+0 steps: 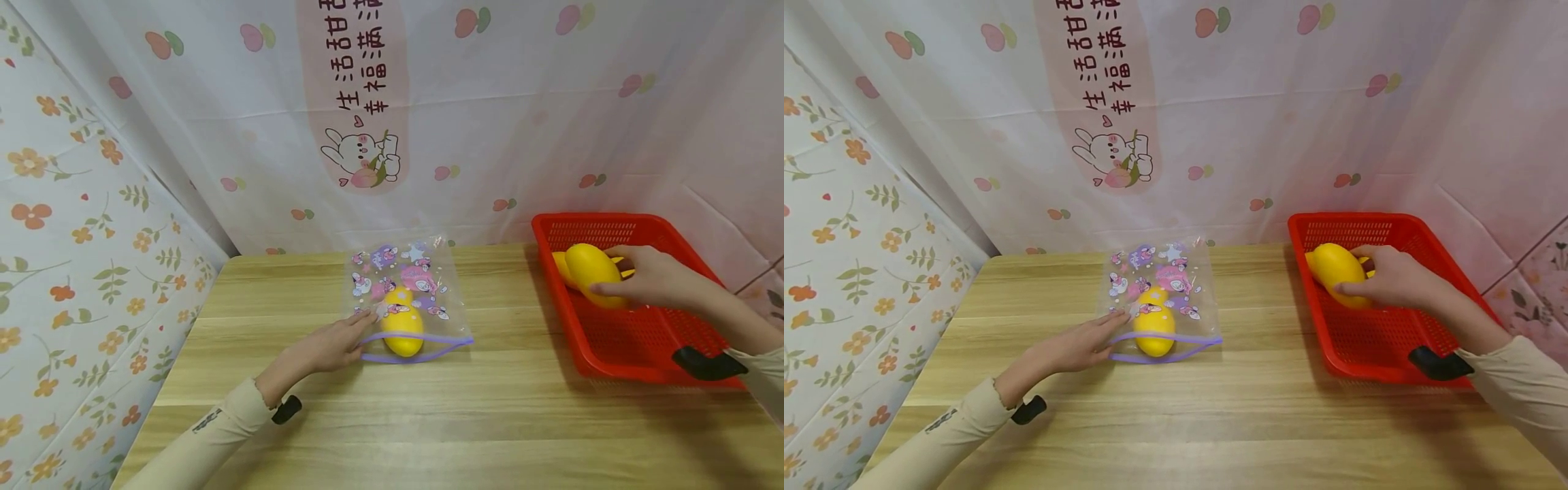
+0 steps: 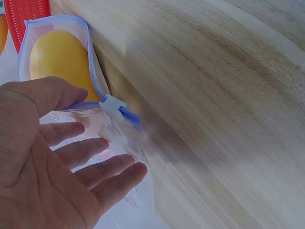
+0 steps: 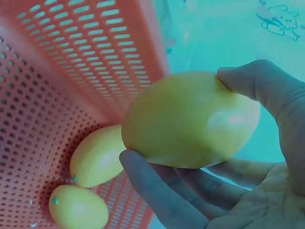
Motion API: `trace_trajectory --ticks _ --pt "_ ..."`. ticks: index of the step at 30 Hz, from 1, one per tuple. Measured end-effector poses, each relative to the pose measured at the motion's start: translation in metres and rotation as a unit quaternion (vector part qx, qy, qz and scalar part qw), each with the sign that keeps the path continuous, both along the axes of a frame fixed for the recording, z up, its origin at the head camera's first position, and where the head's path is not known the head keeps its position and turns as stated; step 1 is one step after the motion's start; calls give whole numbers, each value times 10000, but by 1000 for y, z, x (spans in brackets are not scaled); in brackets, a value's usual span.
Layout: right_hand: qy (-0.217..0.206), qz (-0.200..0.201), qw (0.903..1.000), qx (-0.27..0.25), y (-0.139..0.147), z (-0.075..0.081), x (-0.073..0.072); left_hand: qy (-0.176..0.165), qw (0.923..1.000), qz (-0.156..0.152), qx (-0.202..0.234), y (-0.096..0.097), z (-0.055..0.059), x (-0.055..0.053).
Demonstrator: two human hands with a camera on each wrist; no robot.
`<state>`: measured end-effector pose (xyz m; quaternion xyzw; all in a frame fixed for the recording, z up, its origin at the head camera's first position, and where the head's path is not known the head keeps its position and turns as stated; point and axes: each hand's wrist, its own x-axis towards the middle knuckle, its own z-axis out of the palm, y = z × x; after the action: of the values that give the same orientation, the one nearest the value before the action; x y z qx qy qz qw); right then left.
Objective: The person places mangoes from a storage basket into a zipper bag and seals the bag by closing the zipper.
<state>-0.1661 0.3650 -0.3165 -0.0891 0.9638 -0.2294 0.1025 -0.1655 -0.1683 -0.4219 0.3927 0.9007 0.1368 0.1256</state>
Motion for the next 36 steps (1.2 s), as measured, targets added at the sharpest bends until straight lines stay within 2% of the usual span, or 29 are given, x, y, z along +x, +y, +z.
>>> trace_trajectory --ticks 19,25,36 --pt "437 153 9987 -190 -43 7 5 -85 10000 23 24 -2 -1 -1" --pt "467 260 9979 -354 -59 9 7 -16 10000 -8 42 -1 0 -2" --pt "453 462 9975 -286 -77 2 5 24 10000 -51 43 0 3 0"
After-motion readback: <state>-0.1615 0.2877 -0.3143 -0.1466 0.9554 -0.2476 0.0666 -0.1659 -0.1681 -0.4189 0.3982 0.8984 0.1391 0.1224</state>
